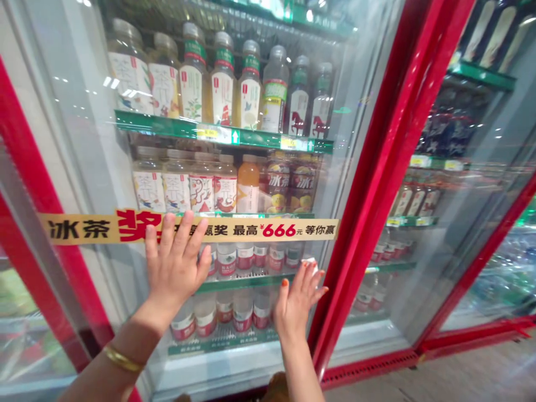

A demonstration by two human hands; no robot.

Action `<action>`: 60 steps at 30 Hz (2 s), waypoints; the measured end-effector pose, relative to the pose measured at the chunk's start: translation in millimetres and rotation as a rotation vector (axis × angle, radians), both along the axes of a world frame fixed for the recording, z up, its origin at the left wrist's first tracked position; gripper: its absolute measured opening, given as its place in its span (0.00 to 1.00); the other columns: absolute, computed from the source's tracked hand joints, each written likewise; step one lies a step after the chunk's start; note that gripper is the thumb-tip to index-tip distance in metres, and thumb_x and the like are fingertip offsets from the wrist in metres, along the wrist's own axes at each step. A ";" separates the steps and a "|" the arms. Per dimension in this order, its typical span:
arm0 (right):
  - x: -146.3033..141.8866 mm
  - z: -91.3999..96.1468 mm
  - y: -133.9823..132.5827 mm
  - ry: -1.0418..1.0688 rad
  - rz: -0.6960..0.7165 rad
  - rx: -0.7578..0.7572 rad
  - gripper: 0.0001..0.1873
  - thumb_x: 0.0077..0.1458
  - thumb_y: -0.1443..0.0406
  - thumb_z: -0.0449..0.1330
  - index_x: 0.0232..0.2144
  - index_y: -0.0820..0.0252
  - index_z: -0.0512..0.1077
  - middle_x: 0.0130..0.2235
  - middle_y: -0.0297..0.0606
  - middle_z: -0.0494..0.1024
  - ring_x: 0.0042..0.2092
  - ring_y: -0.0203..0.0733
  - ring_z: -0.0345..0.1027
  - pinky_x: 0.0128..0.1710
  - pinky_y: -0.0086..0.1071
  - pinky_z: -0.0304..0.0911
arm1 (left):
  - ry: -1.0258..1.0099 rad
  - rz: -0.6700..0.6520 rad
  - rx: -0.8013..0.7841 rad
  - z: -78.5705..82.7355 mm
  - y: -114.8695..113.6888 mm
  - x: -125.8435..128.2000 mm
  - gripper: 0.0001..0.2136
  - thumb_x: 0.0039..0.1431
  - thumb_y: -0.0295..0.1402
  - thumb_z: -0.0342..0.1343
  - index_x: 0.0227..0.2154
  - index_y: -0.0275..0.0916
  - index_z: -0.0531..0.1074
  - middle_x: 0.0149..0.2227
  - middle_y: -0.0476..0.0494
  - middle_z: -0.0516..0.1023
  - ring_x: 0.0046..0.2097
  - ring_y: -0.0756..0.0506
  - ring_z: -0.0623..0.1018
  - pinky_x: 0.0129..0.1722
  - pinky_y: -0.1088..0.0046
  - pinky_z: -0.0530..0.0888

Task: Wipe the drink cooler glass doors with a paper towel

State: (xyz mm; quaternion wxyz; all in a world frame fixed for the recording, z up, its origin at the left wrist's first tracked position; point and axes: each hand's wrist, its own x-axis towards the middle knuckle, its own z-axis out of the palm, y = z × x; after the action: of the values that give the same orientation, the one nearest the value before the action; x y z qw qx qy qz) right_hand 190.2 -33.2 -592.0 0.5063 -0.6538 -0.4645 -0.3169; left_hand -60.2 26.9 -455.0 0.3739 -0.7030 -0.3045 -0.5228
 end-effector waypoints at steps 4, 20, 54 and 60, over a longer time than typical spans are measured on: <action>-8.7 50.5 4.8 -0.019 0.111 0.029 0.42 0.77 0.57 0.45 0.82 0.55 0.30 0.84 0.49 0.38 0.84 0.63 0.20 0.75 0.77 0.42 | -0.005 0.006 -0.008 0.9 -1.3 1.1 0.42 0.69 0.32 0.60 0.80 0.51 0.47 0.82 0.54 0.43 0.83 0.46 0.39 0.83 0.57 0.35; -21.5 91.7 4.9 -0.369 0.291 -0.085 0.43 0.75 0.56 0.51 0.82 0.47 0.35 0.82 0.39 0.52 0.83 0.58 0.38 0.80 0.63 0.37 | -0.027 0.056 0.025 -3.3 0.0 6.0 0.40 0.69 0.34 0.58 0.80 0.50 0.49 0.81 0.51 0.47 0.83 0.44 0.43 0.83 0.54 0.40; 12.2 131.8 3.9 -0.215 0.122 0.031 0.40 0.77 0.57 0.47 0.82 0.46 0.34 0.83 0.41 0.44 0.83 0.62 0.36 0.77 0.72 0.42 | -0.088 0.031 0.047 -3.9 -1.8 9.2 0.37 0.72 0.36 0.57 0.79 0.51 0.50 0.79 0.52 0.53 0.82 0.44 0.48 0.83 0.55 0.43; -56.7 150.6 9.7 -0.373 0.241 -0.050 0.42 0.76 0.58 0.49 0.82 0.47 0.33 0.82 0.39 0.51 0.83 0.57 0.38 0.80 0.64 0.39 | -0.094 0.020 0.035 -4.4 -2.2 9.6 0.38 0.71 0.36 0.57 0.79 0.52 0.50 0.79 0.50 0.56 0.82 0.44 0.49 0.83 0.55 0.43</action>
State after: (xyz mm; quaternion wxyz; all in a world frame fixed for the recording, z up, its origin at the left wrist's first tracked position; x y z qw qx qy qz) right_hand 133.5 -23.5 -441.4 0.4295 -0.5360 -0.6326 -0.3578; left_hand -50.6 24.7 -459.4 0.3770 -0.6678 -0.3195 -0.5566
